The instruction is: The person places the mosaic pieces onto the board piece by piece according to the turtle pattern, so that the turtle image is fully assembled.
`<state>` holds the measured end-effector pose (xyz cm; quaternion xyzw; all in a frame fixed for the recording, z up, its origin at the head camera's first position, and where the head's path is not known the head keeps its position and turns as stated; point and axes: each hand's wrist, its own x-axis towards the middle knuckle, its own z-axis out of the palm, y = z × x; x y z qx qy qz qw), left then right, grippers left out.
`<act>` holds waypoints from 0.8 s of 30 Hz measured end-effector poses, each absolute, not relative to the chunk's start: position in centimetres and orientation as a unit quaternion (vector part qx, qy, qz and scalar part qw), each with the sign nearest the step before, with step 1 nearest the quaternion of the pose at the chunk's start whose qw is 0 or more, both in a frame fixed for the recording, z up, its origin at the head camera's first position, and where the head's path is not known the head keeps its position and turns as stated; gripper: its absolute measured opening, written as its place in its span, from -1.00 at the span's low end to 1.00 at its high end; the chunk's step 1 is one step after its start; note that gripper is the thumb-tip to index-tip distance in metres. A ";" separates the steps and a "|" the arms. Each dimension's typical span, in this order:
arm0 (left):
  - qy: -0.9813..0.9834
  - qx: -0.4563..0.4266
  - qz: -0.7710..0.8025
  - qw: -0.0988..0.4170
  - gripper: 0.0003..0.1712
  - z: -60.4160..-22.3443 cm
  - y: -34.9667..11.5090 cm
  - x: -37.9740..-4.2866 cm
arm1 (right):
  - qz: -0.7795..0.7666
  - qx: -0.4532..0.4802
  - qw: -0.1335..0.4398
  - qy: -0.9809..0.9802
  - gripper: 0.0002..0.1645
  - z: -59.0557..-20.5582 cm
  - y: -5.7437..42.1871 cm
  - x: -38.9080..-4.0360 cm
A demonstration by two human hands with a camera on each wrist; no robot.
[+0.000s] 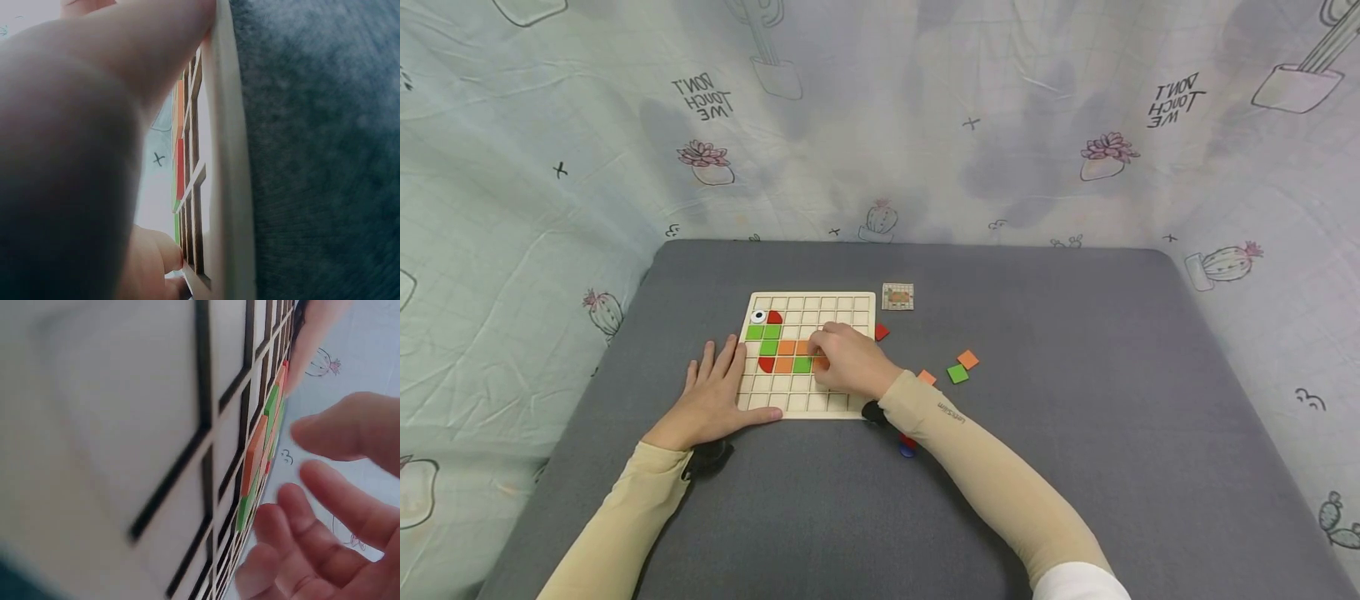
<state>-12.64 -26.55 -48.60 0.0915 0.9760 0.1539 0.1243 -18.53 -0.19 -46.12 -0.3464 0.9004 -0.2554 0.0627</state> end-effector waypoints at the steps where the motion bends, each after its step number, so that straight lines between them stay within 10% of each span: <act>1: 0.976 0.091 0.155 0.123 0.60 -48.6 -26.6 -12.6 | -0.258 -0.345 0.060 0.901 -0.73 -46.1 0.0 -18.5; 24: 0.973 0.091 0.166 0.134 0.60 -48.7 -26.7 -12.8 | -0.294 -0.312 0.048 0.902 -0.69 -45.5 7.9 -14.6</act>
